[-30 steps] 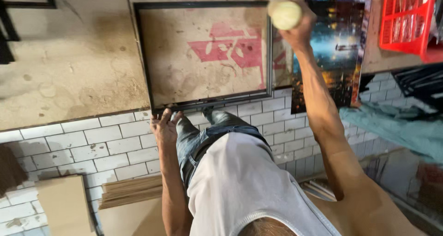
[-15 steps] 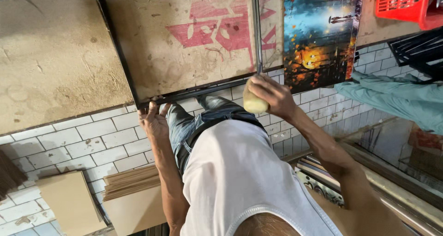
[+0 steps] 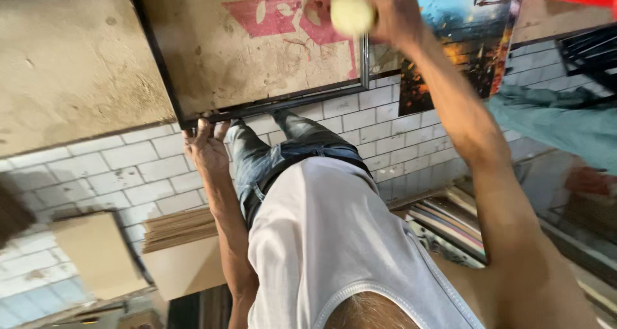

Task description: The person applies glue to the inner edges of rectangular frames, places printed images into the frames, and stacks the completed assemblies. The person handles multiple frames and images, using a squeeze bottle to apply adhesive along the frame edges before inserting the images.

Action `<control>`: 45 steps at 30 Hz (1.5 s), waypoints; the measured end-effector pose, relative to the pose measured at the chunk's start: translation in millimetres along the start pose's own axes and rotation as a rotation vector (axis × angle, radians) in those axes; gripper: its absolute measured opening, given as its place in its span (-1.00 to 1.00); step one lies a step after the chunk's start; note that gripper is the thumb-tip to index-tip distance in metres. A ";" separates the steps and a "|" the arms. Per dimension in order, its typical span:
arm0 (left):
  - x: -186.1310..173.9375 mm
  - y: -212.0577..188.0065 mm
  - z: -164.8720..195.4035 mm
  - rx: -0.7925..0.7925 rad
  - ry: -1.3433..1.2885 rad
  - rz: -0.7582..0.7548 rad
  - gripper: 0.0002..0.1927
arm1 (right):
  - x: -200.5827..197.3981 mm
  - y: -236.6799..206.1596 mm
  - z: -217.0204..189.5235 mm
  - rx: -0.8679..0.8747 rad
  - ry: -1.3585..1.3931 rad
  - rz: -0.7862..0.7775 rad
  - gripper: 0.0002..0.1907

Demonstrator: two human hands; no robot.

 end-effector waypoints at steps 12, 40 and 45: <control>-1.5 -2.4 -4.0 0.024 -0.021 0.002 -0.62 | -54.7 -89.4 -121.7 0.292 0.364 -0.102 -0.39; 4.7 6.4 -4.8 -0.106 -0.190 0.076 -0.09 | 30.6 -19.0 -123.7 0.508 1.272 0.113 -0.65; 6.5 1.7 -2.1 -0.100 -0.102 0.107 -0.05 | -29.3 -93.5 -52.4 0.688 1.199 0.200 -0.62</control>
Point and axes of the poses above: each hand's wrist, its own y-axis towards the middle knuckle, its own x-axis out of the palm, z = x × y, the point moved 5 cm from there along y, towards the middle knuckle
